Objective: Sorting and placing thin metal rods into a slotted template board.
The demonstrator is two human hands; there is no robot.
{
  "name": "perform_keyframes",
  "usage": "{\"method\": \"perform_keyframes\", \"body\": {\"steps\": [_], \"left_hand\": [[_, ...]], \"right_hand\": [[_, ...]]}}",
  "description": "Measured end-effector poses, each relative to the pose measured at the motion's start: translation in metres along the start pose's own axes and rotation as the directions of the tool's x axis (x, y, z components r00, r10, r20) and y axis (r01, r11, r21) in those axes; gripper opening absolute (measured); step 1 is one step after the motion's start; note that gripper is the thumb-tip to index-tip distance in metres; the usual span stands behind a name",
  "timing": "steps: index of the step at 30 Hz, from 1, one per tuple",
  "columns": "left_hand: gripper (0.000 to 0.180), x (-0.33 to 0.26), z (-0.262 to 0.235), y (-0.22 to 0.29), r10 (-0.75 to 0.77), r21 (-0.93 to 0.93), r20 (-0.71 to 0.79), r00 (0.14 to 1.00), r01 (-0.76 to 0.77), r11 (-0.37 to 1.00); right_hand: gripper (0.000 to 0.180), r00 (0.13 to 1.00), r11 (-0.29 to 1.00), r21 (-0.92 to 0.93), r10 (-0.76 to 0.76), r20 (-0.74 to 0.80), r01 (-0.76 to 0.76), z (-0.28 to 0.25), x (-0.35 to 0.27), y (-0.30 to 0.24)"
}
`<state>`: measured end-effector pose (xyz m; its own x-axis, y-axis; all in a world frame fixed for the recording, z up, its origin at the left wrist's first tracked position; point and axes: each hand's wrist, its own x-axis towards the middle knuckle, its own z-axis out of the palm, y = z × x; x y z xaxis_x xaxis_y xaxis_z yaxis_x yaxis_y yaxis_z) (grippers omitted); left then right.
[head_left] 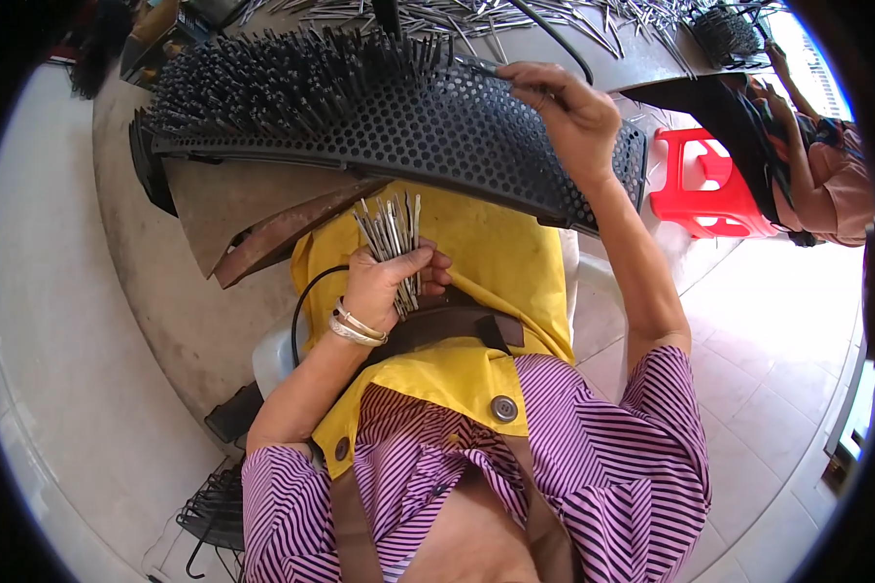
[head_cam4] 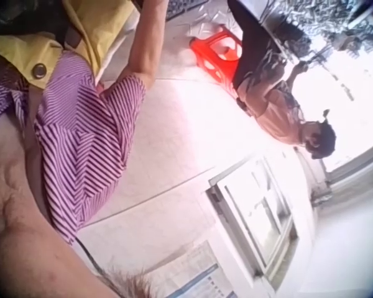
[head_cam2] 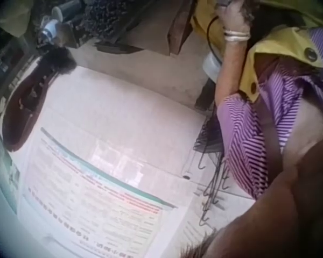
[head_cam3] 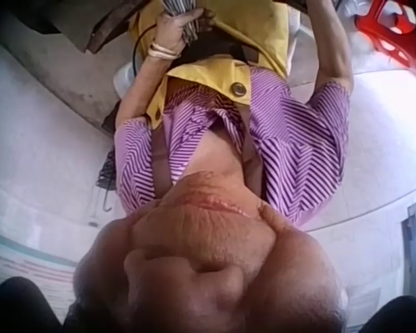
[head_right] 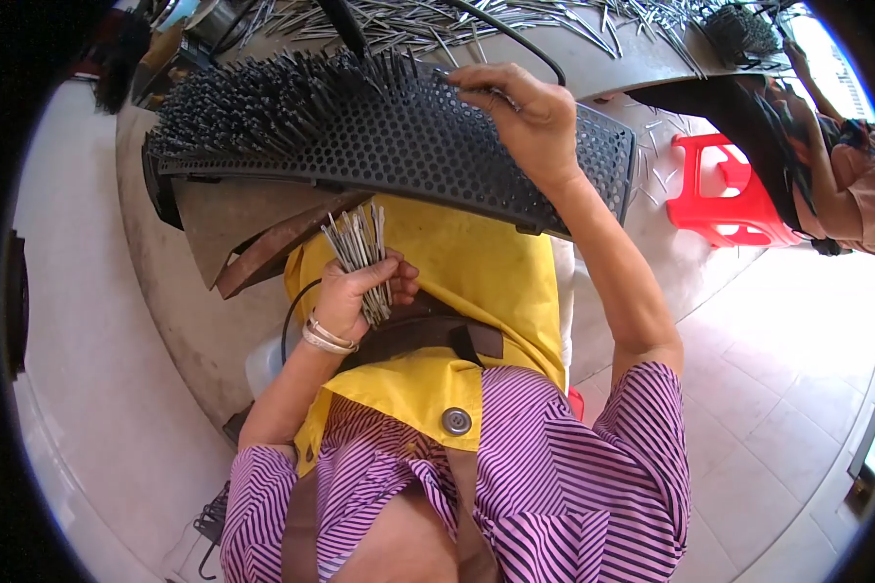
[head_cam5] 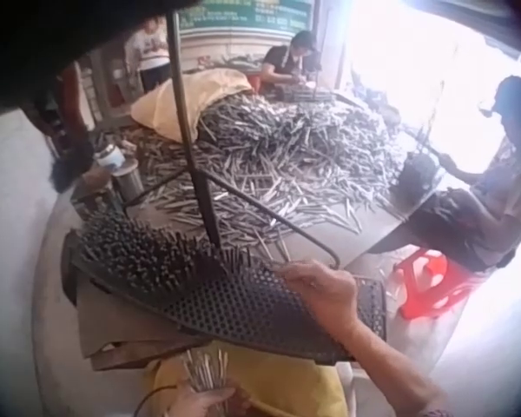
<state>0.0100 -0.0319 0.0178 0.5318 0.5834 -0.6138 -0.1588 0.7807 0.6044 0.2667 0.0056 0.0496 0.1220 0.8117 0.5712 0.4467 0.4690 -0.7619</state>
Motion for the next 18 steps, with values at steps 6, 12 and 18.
{"method": "perform_keyframes", "body": {"steps": [6, 12, 18], "left_hand": [[0.017, -0.002, -0.004, -0.002, -0.009, 0.013, 0.001, 1.0, 0.009, 1.0], [0.014, 0.0, -0.005, -0.001, -0.032, -0.006, 0.003, 0.999, 0.032, 0.999], [0.015, 0.0, -0.003, 0.001, -0.035, 0.006, 0.005, 0.999, 0.035, 0.999]], "right_hand": [[0.018, 0.967, 0.974, -0.093, -0.187, 0.171, 0.205, -0.005, -0.002, -0.002], [0.016, 0.994, 0.995, 0.029, 0.093, 0.048, -0.095, -0.007, 0.002, 0.002], [0.013, 0.991, 0.991, -0.03, 0.133, 0.0, -0.133, 0.0, 0.013, 0.015]]}}
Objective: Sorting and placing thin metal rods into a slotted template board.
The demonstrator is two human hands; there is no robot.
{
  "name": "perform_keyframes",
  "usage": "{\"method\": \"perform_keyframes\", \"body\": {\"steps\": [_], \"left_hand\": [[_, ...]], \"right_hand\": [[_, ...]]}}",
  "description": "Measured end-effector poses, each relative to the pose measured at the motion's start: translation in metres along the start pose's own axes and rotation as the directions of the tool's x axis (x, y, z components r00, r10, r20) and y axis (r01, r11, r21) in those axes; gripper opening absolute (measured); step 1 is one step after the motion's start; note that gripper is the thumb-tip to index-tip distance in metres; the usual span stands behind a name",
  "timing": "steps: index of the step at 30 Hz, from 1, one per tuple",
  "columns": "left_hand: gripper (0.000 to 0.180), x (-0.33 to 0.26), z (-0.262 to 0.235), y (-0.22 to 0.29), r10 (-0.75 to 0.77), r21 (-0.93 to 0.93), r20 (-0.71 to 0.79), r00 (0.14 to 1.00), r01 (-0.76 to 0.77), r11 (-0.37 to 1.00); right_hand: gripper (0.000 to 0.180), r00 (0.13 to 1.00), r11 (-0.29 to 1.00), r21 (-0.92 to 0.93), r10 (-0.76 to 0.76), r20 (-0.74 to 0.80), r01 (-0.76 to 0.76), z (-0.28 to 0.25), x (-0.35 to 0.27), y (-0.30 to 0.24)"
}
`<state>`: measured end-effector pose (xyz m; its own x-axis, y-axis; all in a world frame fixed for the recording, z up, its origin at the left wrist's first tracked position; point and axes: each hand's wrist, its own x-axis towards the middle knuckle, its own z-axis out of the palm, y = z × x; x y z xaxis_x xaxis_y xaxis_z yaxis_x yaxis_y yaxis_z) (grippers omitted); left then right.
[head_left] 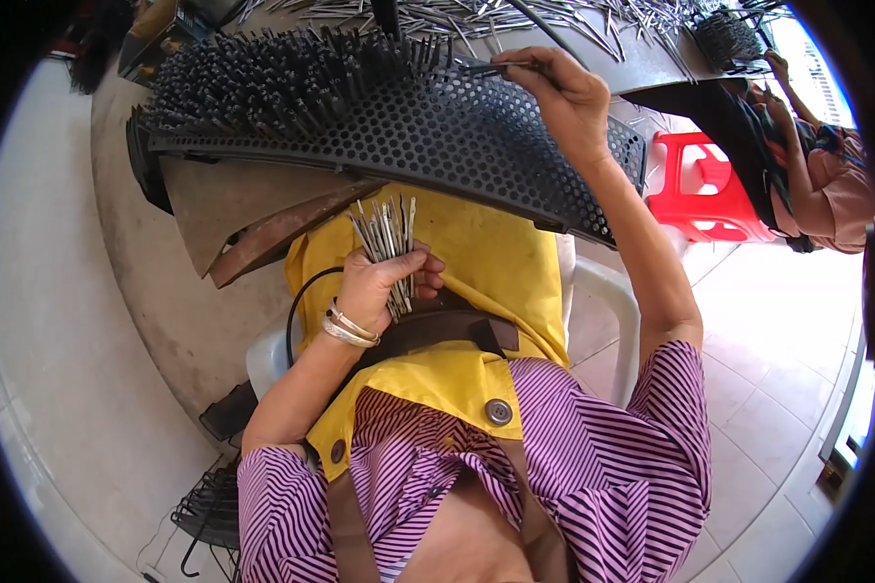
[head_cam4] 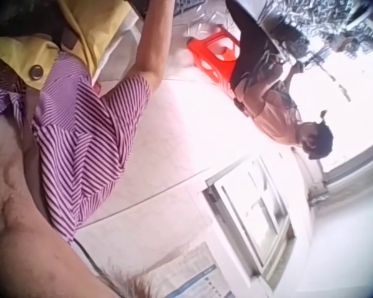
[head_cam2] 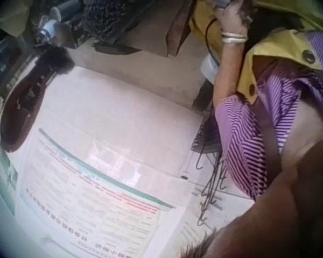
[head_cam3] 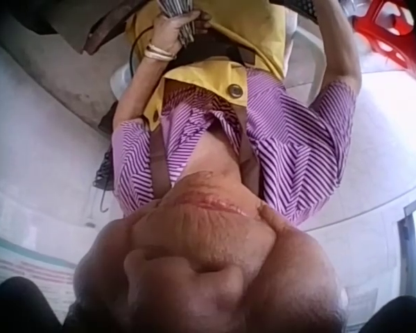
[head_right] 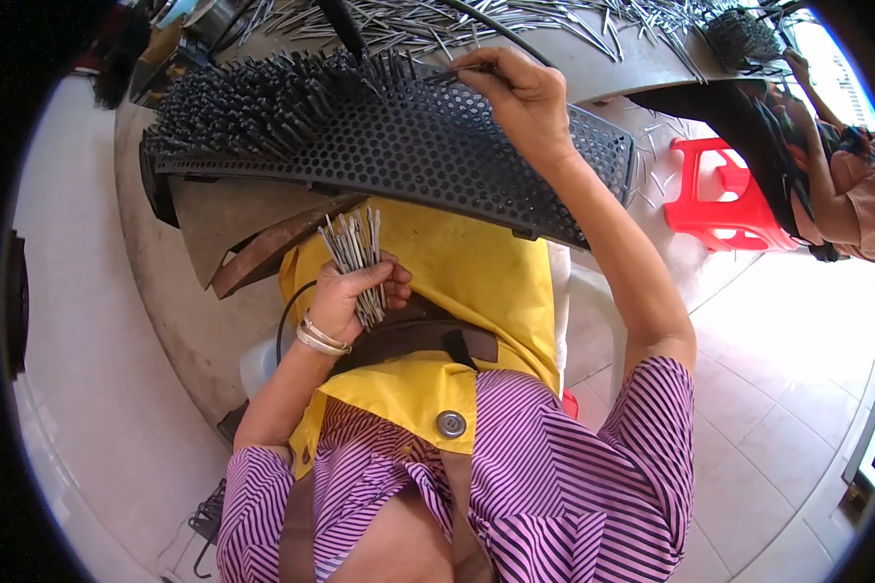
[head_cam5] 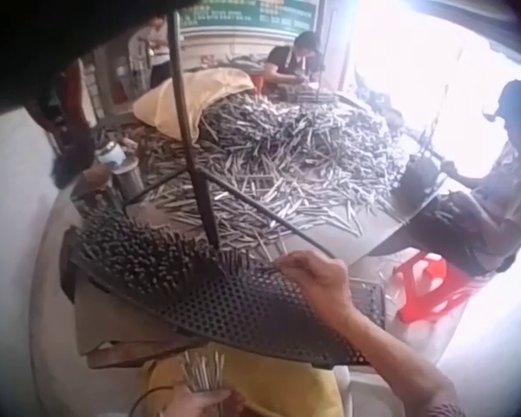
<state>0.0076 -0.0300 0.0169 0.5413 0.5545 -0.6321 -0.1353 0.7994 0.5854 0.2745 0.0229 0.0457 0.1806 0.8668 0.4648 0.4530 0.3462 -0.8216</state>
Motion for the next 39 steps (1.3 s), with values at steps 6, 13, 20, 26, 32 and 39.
{"method": "perform_keyframes", "body": {"steps": [6, 13, 20, 26, 32, 39], "left_hand": [[0.015, 0.0, -0.004, -0.002, 0.019, -0.021, 0.009, 1.0, -0.018, 1.0], [0.014, -0.002, -0.005, -0.002, 0.016, -0.021, 0.005, 1.0, -0.016, 1.0], [0.014, -0.002, -0.004, -0.002, 0.027, -0.017, 0.029, 0.999, -0.026, 1.0], [0.017, -0.005, -0.001, 0.006, 0.015, -0.093, 0.103, 0.995, -0.005, 0.996], [0.017, -0.006, 0.006, 0.009, 0.057, -0.082, 0.276, 0.96, -0.036, 0.996], [0.02, -0.009, 0.011, 0.013, 0.085, -0.026, 0.286, 0.955, -0.081, 0.996]], "right_hand": [[0.011, 0.997, 0.971, -0.239, 0.007, -0.082, -0.027, 0.015, 0.02, -0.011], [0.011, 0.998, 0.914, -0.403, 0.029, -0.055, -0.049, 0.024, 0.03, -0.024], [0.012, 0.987, 0.878, -0.474, -0.127, -0.096, 0.067, 0.022, 0.018, -0.016], [0.012, 0.994, 0.962, -0.249, 0.108, -0.022, -0.11, 0.028, -0.035, -0.061], [0.016, 0.755, 0.742, 0.205, 0.551, 0.356, -0.638, 0.058, -0.079, -0.083], [0.009, 0.706, 0.595, 0.38, 0.61, 0.359, -0.708, 0.051, -0.082, -0.085]]}}
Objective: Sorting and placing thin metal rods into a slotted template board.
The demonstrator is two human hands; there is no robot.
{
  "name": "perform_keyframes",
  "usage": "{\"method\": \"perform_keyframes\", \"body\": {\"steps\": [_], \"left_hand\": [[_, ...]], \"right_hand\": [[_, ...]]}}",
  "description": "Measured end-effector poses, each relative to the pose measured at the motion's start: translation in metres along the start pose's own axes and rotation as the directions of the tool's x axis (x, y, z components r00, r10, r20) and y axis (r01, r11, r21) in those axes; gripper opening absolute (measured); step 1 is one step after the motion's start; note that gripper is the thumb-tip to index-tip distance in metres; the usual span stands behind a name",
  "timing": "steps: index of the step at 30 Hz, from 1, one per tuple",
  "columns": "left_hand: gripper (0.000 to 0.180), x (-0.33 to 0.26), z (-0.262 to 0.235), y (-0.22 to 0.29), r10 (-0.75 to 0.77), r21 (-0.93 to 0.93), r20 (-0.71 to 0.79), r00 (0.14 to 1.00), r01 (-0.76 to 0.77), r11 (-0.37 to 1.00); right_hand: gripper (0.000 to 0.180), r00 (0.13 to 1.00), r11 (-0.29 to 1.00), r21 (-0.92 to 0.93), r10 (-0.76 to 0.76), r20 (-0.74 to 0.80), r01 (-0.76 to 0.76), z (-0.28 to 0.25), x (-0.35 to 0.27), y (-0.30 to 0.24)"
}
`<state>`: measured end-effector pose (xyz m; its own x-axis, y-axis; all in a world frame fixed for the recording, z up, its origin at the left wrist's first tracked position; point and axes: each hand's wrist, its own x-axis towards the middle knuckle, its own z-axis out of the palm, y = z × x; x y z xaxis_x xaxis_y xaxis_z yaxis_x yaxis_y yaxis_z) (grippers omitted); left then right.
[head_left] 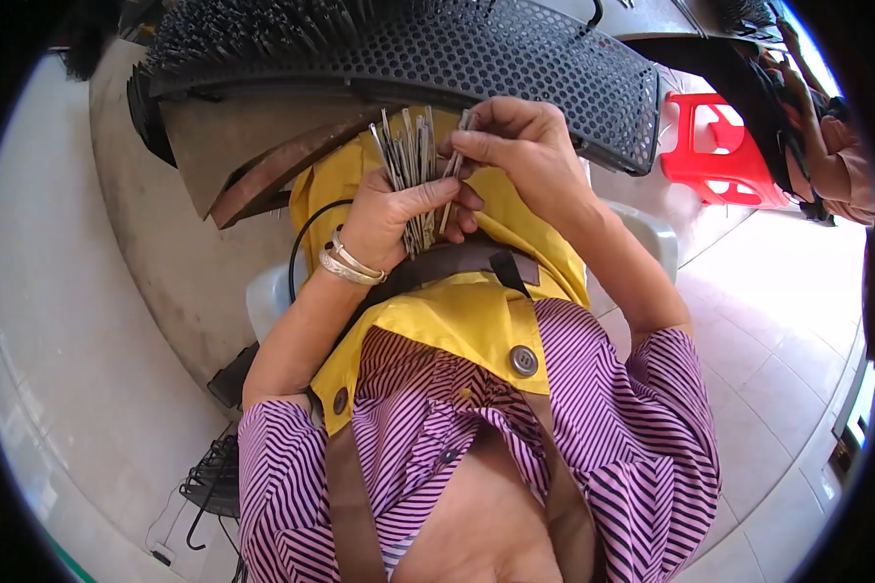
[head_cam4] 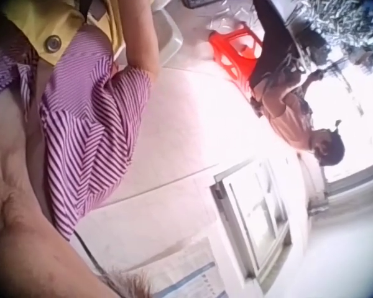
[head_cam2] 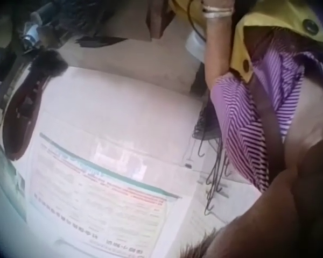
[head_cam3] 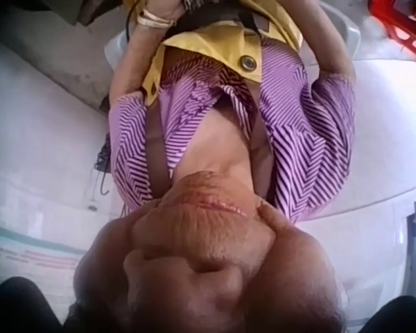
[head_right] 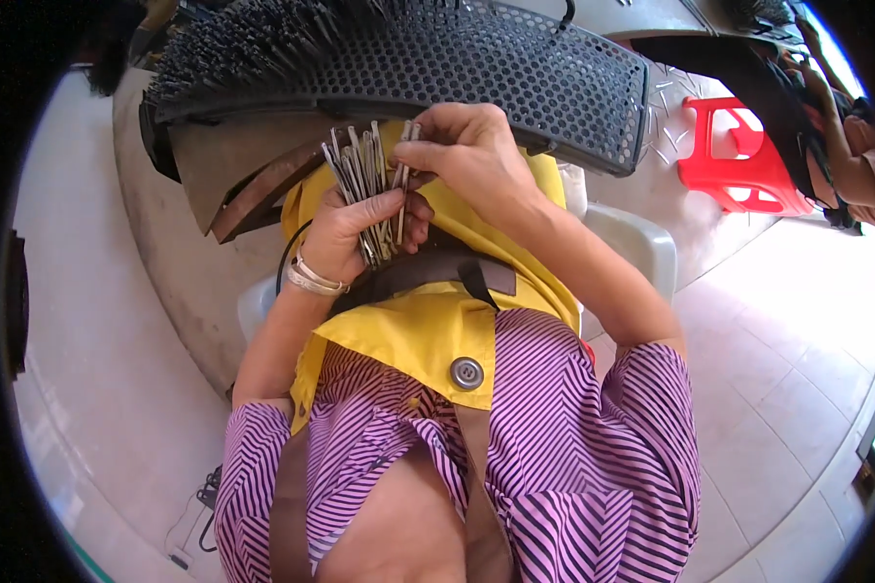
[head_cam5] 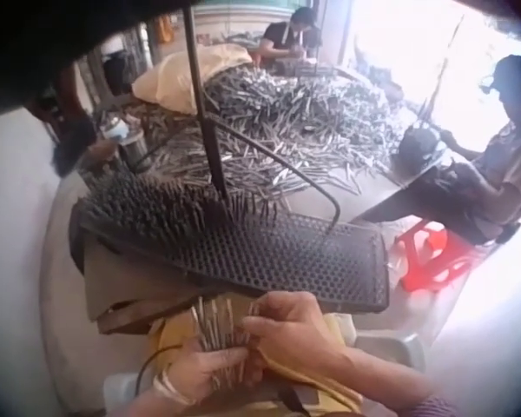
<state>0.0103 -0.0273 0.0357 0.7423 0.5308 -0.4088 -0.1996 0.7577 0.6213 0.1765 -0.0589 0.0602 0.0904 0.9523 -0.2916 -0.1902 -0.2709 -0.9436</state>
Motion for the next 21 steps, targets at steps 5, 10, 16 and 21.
{"method": "perform_keyframes", "body": {"steps": [5, 10, 16, 21], "left_hand": [[0.02, -0.001, 0.001, -0.004, -0.009, 0.024, -0.047, 0.999, 0.01, 1.0], [0.018, -0.002, 0.001, -0.002, 0.024, 0.128, 0.026, 0.999, -0.027, 0.991], [0.015, -0.001, 0.003, 0.002, -0.009, 0.178, -0.028, 1.0, 0.014, 0.984], [0.013, 0.002, -0.002, 0.002, 0.057, 0.163, -0.143, 0.988, -0.033, 0.986]], "right_hand": [[0.009, 0.998, 0.998, -0.024, -0.058, -0.037, 0.057, -0.009, -0.003, 0.002], [0.013, 0.999, 0.998, 0.051, -0.039, -0.019, 0.04, -0.007, 0.001, 0.002], [0.011, 0.999, 0.998, -0.053, -0.039, -0.032, 0.037, -0.011, 0.005, 0.002], [0.006, 0.983, 0.981, 0.149, -0.102, -0.156, 0.125, -0.024, 0.013, -0.002]]}}
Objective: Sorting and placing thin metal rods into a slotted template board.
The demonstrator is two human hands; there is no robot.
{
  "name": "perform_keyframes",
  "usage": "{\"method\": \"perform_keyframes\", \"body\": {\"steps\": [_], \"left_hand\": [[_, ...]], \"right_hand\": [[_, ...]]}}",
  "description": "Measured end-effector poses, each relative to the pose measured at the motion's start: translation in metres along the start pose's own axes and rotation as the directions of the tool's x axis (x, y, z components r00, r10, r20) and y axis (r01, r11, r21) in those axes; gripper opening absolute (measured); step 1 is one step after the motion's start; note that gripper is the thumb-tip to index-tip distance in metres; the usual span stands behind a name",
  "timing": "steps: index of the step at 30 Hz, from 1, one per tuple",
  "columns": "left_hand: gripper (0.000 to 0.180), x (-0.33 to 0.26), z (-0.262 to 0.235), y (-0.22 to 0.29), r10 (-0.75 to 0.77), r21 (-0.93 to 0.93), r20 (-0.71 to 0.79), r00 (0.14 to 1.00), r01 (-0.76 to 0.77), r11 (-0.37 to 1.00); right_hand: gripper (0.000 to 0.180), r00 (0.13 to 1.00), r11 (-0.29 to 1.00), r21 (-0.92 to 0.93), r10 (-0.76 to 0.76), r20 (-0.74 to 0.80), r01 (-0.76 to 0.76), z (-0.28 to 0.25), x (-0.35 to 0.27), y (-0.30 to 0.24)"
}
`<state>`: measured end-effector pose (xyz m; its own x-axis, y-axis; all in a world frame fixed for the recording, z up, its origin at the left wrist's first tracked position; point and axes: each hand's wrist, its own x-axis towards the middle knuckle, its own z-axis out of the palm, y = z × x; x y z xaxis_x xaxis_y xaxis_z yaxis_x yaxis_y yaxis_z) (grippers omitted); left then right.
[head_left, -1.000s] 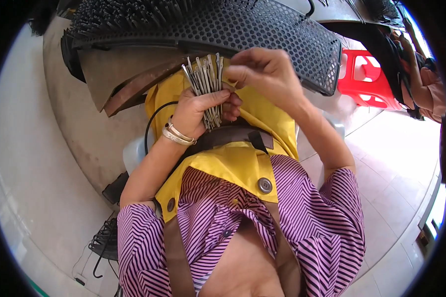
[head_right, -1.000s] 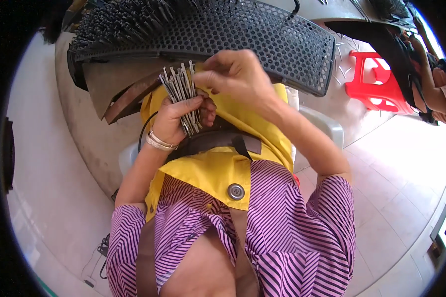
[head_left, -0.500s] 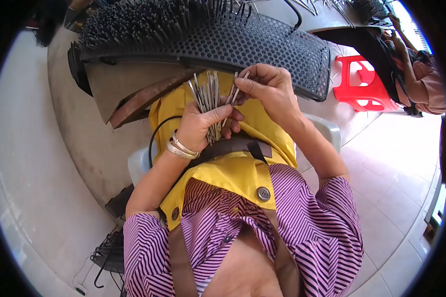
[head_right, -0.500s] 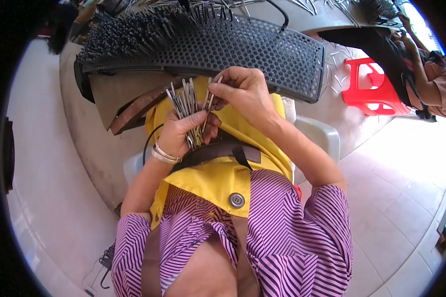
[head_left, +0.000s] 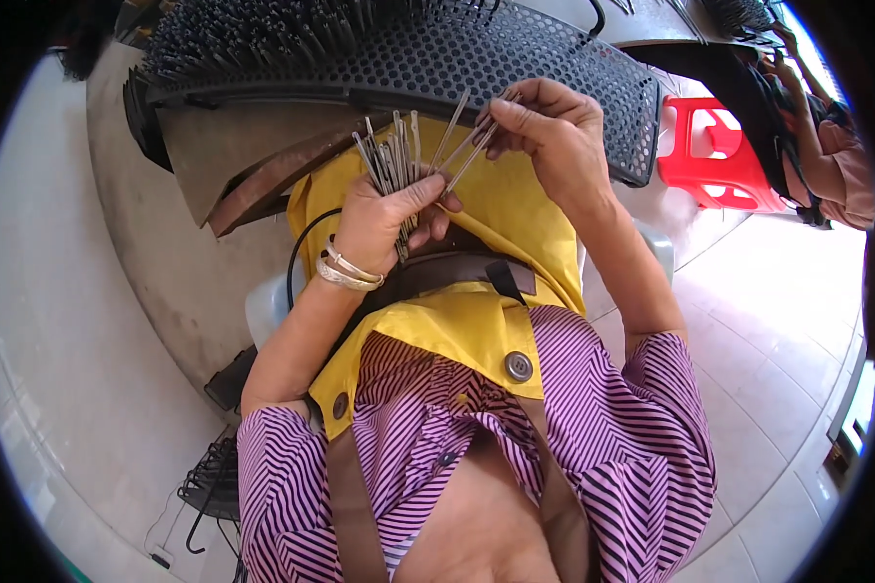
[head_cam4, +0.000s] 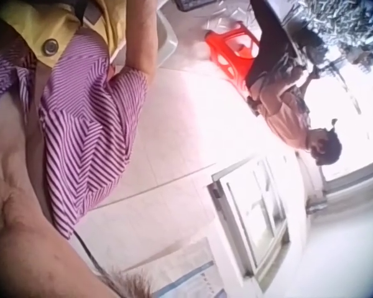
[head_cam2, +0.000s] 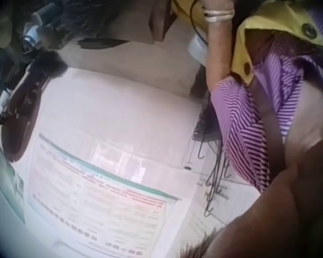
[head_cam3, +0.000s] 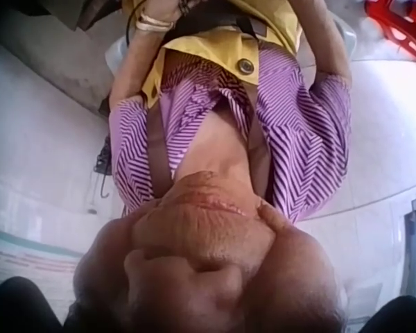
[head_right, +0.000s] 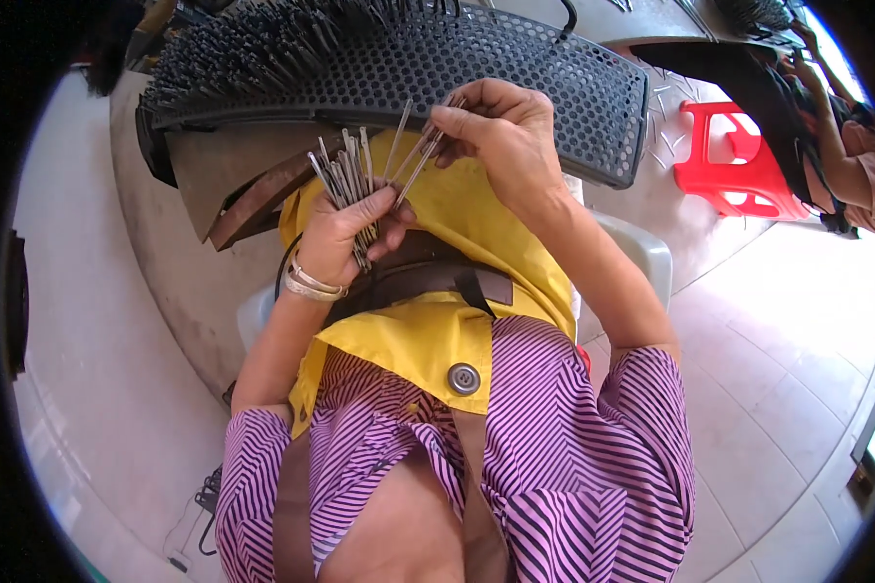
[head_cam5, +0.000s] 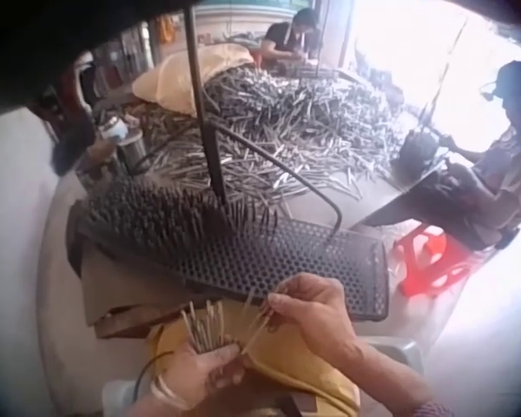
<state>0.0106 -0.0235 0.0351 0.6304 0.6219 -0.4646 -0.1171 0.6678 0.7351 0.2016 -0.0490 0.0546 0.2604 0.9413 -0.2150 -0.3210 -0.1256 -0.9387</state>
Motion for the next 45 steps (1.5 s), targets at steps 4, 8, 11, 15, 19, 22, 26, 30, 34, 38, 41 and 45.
{"method": "perform_keyframes", "body": {"steps": [4, 8, 11, 15, 19, 22, 26, 30, 34, 38, 41, 45], "left_hand": [[0.014, 0.002, 0.0, 0.003, 0.031, -0.035, -0.041, 0.999, -0.032, 0.999], [0.016, 0.004, 0.002, 0.008, 0.047, -0.029, -0.048, 0.998, -0.049, 0.998], [0.019, 0.001, 0.006, 0.013, 0.11, 0.125, 0.001, 0.994, -0.109, 0.986], [0.02, -0.001, 0.006, 0.005, 0.097, 0.071, -0.034, 0.995, -0.095, 0.993], [0.011, -0.004, 0.009, -0.007, 0.005, -0.269, -0.009, 1.0, -0.007, 0.963], [0.013, -0.002, 0.007, -0.015, -0.075, -0.341, -0.093, 0.993, 0.039, 0.939], [0.021, 0.005, 0.002, -0.021, -0.136, -0.356, -0.073, 0.988, 0.101, 0.929], [0.017, 0.004, -0.001, -0.015, -0.116, -0.357, -0.154, 0.981, 0.054, 0.932], [0.016, -0.006, -0.008, -0.027, -0.136, -0.385, -0.067, 0.988, 0.1, 0.918], [0.016, -0.017, -0.007, -0.041, -0.243, -0.323, 0.013, 0.97, 0.234, 0.917], [0.016, -0.021, -0.01, -0.048, -0.307, -0.234, 0.087, 0.948, 0.319, 0.919], [0.017, -0.02, -0.012, -0.048, -0.302, -0.247, 0.093, 0.949, 0.316, 0.916]], "right_hand": [[0.005, 0.999, 0.999, -0.015, -0.043, -0.018, 0.043, 0.003, 0.005, -0.006], [0.005, 0.993, 0.993, -0.065, -0.105, -0.049, 0.102, 0.007, 0.008, -0.009], [0.004, 0.973, 0.96, -0.159, -0.222, 0.066, 0.23, 0.009, 0.004, -0.01], [0.007, 0.925, 0.79, -0.487, -0.358, 0.126, 0.373, 0.018, -0.015, -0.019], [0.019, 0.673, 0.358, -0.616, -0.617, 0.407, 0.702, 0.021, -0.035, -0.017], [0.025, 0.521, 0.24, -0.5, -0.646, 0.558, 0.832, 0.032, -0.049, -0.006], [0.024, 0.356, 0.107, -0.377, -0.634, 0.687, 0.92, 0.036, -0.066, 0.001], [0.02, 0.626, 0.227, -0.594, -0.434, 0.648, 0.772, 0.02, -0.064, -0.007], [0.014, 0.676, 0.489, -0.581, -0.721, 0.15, 0.651, 0.005, -0.004, -0.032], [0.01, 0.648, 0.539, -0.556, -0.761, 0.0, 0.633, -0.001, 0.054, -0.033], [0.009, 0.606, 0.491, -0.546, -0.794, 0.039, 0.679, -0.007, 0.082, -0.028], [0.01, 0.65, 0.542, -0.487, -0.756, 0.071, 0.684, -0.007, 0.097, -0.021]]}}
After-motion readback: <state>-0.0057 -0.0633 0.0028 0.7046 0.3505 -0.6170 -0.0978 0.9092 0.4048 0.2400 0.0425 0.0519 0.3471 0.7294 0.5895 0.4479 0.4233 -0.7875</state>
